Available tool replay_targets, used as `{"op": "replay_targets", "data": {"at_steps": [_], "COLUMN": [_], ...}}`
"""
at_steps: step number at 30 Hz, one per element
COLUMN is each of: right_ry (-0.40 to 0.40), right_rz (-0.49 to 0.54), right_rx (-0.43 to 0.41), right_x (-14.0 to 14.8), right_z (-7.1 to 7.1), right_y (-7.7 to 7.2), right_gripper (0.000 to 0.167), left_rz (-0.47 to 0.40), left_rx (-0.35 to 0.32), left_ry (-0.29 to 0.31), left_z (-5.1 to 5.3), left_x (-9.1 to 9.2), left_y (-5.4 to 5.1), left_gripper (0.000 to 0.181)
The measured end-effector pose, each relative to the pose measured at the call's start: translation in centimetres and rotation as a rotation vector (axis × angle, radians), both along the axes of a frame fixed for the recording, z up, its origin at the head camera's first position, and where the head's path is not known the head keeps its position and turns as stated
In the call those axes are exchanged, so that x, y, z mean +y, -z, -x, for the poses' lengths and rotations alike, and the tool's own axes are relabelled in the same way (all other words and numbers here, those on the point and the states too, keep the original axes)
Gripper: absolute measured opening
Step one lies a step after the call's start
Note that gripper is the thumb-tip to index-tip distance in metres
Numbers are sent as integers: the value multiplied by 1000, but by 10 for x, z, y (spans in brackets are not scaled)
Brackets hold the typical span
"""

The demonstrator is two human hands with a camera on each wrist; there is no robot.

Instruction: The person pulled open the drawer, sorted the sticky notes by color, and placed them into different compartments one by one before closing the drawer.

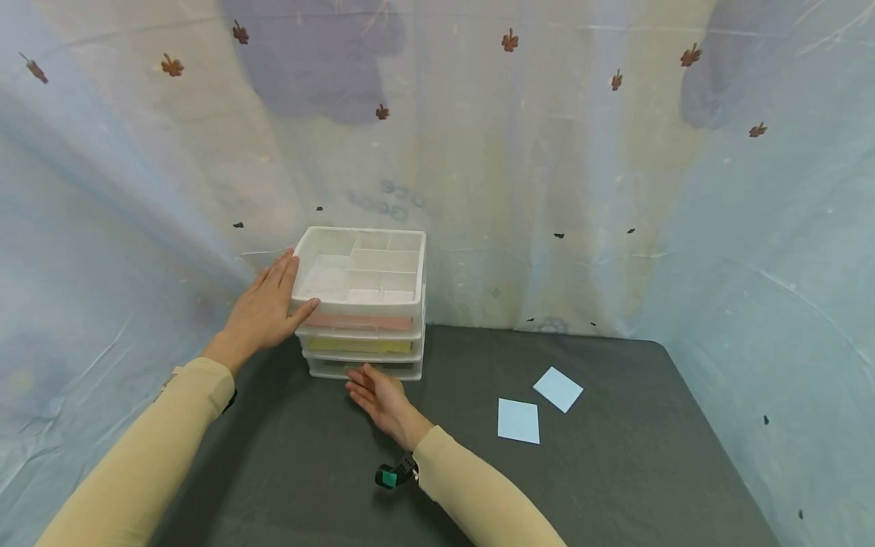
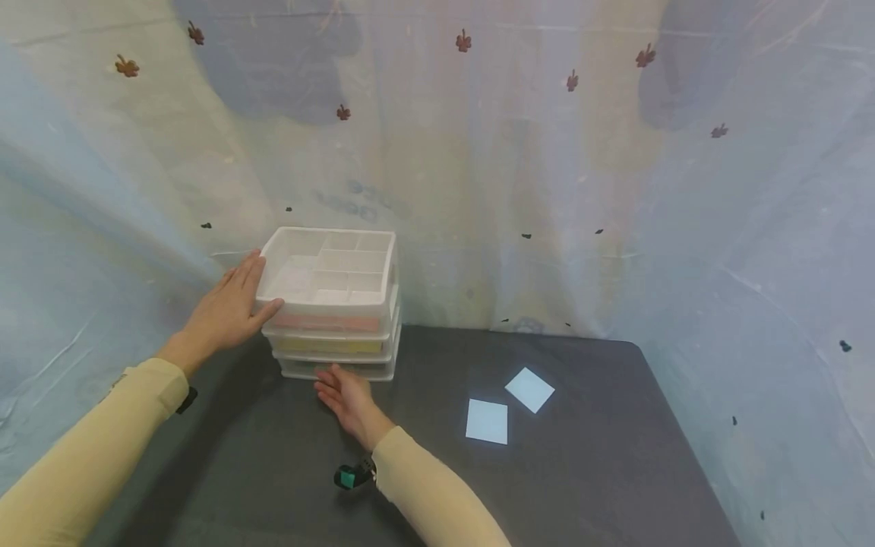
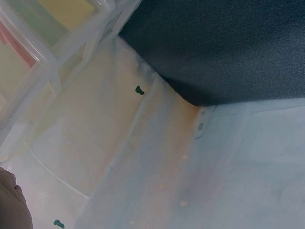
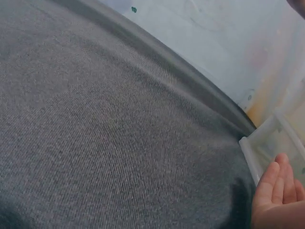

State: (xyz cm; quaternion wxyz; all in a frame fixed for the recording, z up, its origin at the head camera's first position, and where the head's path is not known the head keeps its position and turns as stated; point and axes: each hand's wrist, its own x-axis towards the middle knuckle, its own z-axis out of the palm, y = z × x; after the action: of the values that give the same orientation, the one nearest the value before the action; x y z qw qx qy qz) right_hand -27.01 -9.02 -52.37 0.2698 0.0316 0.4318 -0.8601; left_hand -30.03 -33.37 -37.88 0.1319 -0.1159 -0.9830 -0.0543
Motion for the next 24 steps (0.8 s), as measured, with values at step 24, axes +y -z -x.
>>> {"op": "replay_targets", "data": {"at_steps": [24], "right_ry": [56], "right_rz": [10], "right_rx": [-65], "right_x": [-2], "right_z": [8], "right_y": [16], "right_gripper": [48], "left_rz": [-15], "left_rx": [24], "left_ry": [10], "left_z": [-2], "left_x": [0], "left_y": [1], "left_gripper": [96]}}
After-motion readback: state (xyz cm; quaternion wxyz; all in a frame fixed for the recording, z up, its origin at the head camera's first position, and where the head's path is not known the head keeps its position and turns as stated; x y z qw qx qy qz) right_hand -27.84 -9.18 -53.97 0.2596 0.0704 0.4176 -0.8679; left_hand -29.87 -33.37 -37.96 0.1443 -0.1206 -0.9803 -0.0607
